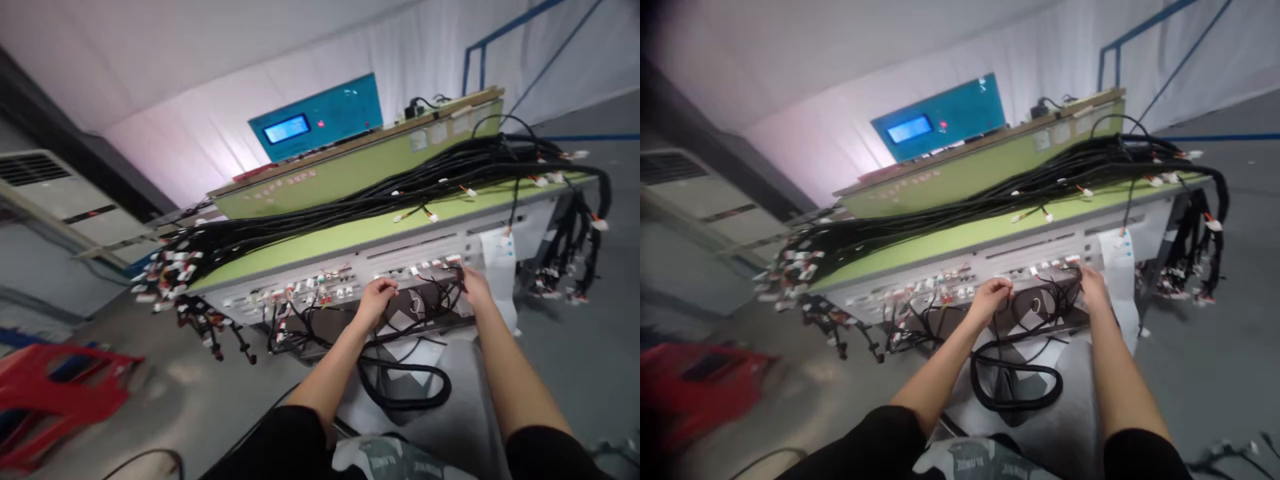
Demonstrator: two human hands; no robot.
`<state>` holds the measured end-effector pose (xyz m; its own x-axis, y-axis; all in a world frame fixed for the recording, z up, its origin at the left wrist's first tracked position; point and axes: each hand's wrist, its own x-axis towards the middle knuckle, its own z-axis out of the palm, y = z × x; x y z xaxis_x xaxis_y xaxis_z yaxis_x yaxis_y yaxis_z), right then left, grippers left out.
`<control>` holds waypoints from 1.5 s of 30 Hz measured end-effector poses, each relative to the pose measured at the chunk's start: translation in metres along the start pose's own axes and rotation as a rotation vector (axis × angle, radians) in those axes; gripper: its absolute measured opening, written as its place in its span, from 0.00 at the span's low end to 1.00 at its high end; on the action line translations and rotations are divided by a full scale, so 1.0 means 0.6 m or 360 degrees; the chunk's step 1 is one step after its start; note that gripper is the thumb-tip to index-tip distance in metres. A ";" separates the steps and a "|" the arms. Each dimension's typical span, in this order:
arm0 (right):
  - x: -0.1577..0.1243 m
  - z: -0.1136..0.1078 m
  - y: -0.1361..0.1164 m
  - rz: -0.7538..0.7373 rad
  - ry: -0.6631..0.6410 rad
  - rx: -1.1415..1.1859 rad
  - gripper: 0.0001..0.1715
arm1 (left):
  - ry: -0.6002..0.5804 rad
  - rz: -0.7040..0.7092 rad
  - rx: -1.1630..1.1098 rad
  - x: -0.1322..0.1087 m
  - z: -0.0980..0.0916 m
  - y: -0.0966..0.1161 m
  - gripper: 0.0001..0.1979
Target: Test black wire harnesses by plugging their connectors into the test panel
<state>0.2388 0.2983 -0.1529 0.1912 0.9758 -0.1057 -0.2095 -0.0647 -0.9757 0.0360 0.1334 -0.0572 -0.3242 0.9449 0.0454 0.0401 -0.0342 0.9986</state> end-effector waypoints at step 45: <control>-0.191 0.010 -0.043 0.0528 -0.0656 0.0385 0.27 | -0.0065 -0.0606 -0.0031 0.102 0.117 -0.060 0.15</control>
<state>0.2164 0.1892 -0.1146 -0.3009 0.9154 -0.2673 -0.4169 -0.3784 -0.8264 0.0811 0.2157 -0.0925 -0.2744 0.9034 -0.3294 -0.0939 0.3158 0.9442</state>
